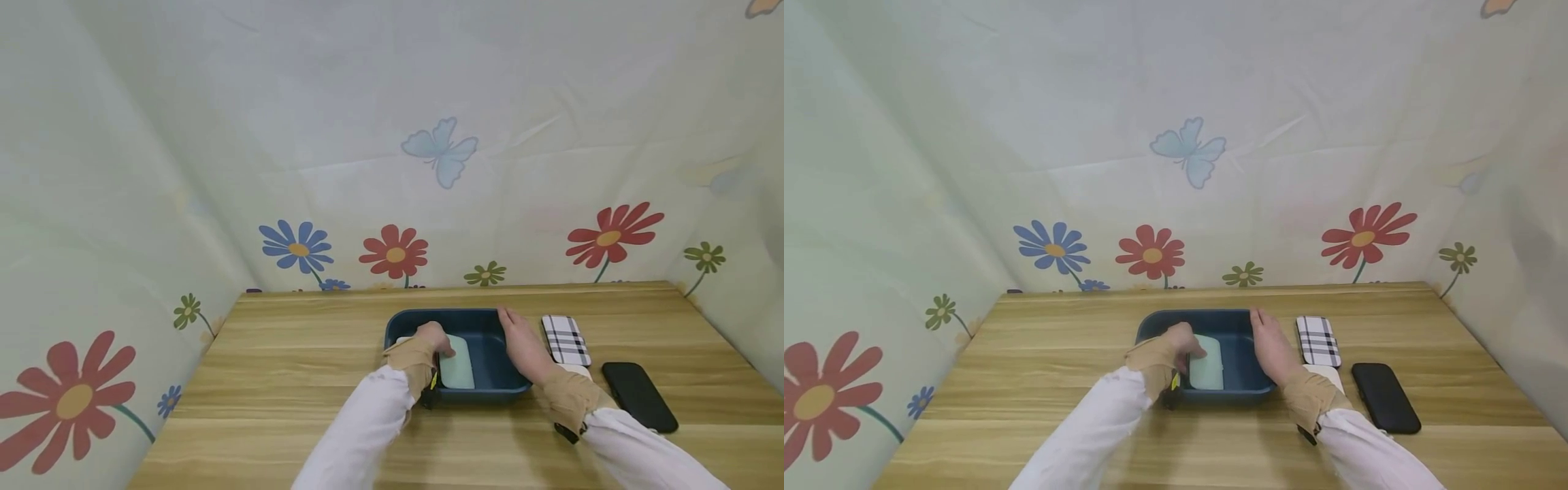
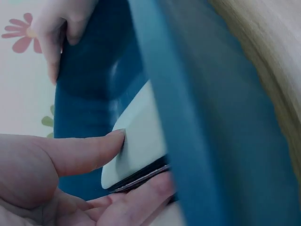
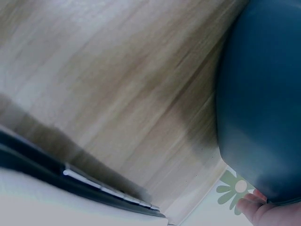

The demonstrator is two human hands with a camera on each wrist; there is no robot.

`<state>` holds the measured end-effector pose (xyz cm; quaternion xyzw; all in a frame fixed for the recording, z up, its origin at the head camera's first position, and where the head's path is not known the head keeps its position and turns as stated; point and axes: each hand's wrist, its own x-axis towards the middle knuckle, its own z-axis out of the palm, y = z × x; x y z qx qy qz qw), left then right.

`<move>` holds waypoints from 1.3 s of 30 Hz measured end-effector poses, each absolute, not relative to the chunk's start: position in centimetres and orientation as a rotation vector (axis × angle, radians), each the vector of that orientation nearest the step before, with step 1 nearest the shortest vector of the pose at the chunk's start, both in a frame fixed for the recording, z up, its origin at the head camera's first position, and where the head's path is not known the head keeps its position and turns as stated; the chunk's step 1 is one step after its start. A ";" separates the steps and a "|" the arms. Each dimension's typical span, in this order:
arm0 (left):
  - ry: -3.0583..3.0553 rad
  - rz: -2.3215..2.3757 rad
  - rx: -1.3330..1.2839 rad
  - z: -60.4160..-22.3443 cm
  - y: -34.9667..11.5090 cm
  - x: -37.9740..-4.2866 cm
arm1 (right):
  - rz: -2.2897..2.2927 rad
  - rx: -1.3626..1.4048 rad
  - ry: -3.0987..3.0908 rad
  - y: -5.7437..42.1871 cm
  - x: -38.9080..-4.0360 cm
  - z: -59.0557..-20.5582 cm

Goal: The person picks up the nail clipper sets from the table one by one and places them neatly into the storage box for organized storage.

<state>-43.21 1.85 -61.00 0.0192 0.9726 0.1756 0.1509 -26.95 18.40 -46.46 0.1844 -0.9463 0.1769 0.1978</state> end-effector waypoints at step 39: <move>2.852 0.368 0.092 -39.9 2.1 -26.9 | 0.501 0.513 -2.682 18.6 -27.0 -46.4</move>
